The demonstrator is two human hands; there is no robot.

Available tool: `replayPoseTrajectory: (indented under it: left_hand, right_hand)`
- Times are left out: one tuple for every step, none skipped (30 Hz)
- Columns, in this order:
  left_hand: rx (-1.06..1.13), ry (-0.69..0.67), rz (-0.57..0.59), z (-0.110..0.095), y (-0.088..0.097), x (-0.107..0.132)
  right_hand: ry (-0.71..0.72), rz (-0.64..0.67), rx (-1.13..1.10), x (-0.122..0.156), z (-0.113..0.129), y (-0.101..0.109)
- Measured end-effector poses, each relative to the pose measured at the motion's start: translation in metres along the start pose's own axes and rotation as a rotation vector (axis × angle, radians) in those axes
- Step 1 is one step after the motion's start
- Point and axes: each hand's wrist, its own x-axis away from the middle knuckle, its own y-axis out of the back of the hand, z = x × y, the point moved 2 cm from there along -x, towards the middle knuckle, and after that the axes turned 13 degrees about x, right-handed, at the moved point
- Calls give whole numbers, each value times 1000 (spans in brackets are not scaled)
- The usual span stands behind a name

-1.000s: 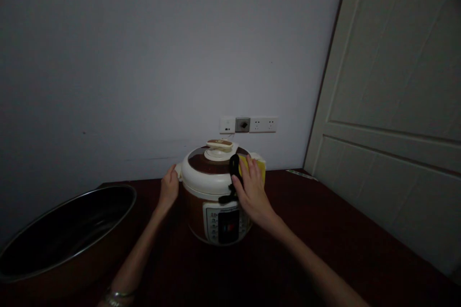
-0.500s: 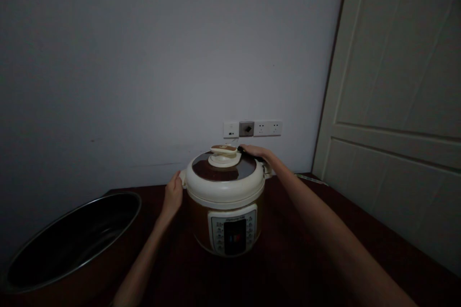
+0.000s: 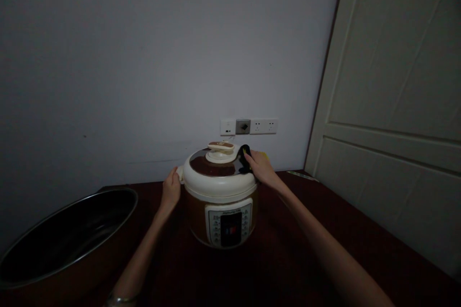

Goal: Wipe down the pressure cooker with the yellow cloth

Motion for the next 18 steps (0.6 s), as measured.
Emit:
replayPoseTrajectory:
  left_hand:
    - [-2,2,-1,0,0,0]
    - [-3,2,0,0,0,-1]
    - [-3,0,2,1,0,-1]
    - [-3,-4,5,1,0,-1]
    - [-4,-10,10,1,-1,-2]
    - [-6,-15,15,1,-1,-2]
    - [-11,-17,17,1,-1,-2]
    - [-17,-16,15,1,-1,-3]
    - [-23,-11,13,1,0,-3]
    - [-29,-6,11,1,0,-3]
    - [-31,-2,12,2,0,-4]
    - [-31,-1,13,2,1,-4]
    - [-27,-4,13,3,1,-4]
    - [-23,-10,11,4,1,-5]
    - [-18,-17,10,5,2,-5]
    - [-15,-23,9,6,2,-5]
    - [-12,-28,9,7,2,-5]
    - [-12,-30,11,9,2,-6]
  right_hand:
    - [8,-63,-35,15,7,-3]
    - [12,-144,-82,31,15,-6]
    - [29,-204,-122,47,23,-10]
    - [33,-253,-157,61,30,-14]
    - [39,-291,-187,73,36,-19]
    - [48,-319,-209,81,39,-22]
    - [54,-344,-229,84,40,-24]
    - [60,-362,-250,83,37,-25]
    - [64,-373,-272,76,32,-25]
    - [64,-376,-294,65,24,-23]
    - [63,-366,-318,51,14,-21]
    - [57,-344,-339,35,3,-18]
    - [51,-302,-358,17,-7,-15]
    - [37,-233,-395,0,-16,-12]
    - [8,-145,-452,-17,-25,-10]
    - [-29,-56,-508,-32,-32,-9]
    - [-67,2,-548,-44,-38,-9]
    - [-104,42,-583,-53,-43,-10]
